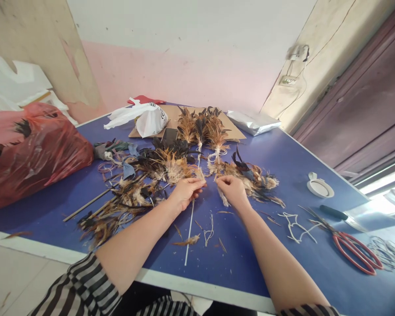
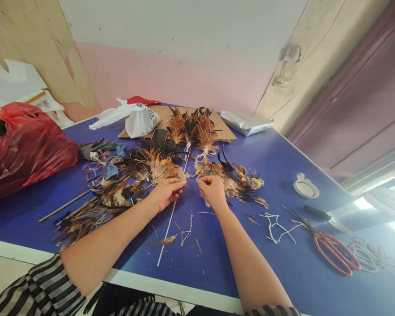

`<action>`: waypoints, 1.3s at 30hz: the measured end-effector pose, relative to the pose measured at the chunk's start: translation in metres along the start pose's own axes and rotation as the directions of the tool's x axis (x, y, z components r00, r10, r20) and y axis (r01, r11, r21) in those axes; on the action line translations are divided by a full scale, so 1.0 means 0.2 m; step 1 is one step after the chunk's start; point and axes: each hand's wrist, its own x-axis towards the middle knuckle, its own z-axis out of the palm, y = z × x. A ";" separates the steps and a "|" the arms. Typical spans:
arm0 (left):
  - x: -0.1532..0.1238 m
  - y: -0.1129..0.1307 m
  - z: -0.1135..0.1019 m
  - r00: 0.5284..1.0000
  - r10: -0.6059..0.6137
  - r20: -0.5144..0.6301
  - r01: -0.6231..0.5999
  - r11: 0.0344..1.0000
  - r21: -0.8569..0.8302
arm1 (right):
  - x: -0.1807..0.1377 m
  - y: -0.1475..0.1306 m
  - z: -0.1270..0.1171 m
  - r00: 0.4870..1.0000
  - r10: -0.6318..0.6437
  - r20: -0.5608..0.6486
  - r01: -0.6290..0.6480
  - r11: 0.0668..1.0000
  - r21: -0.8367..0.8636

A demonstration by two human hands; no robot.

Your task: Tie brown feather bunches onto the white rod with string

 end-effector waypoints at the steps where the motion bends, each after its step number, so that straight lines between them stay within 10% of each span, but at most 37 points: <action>1: 0.00 0.00 0.00 1.000 -0.016 0.017 0.016 1.000 0.001 | 0.00 0.00 -0.01 0.999 0.050 -0.012 -0.048 0.989 0.139; 6: -0.03 -0.03 0.03 0.982 -0.115 0.148 0.119 0.993 -0.024 | -0.03 -0.01 -0.01 0.988 0.132 0.077 -0.152 0.832 0.534; 14: -0.04 -0.03 0.04 0.976 -0.132 0.170 0.146 0.987 -0.070 | -0.08 -0.04 0.04 0.970 0.091 0.225 -0.214 0.755 0.619; 29: -0.02 -0.04 0.01 0.969 -0.118 0.217 0.143 0.984 -0.104 | -0.08 -0.06 -0.06 0.981 -0.144 0.133 0.091 0.934 0.344; 39: -0.01 -0.04 0.02 0.996 -0.005 0.087 0.010 0.998 -0.062 | -0.09 -0.03 -0.07 0.955 -0.179 0.235 0.226 0.955 -0.192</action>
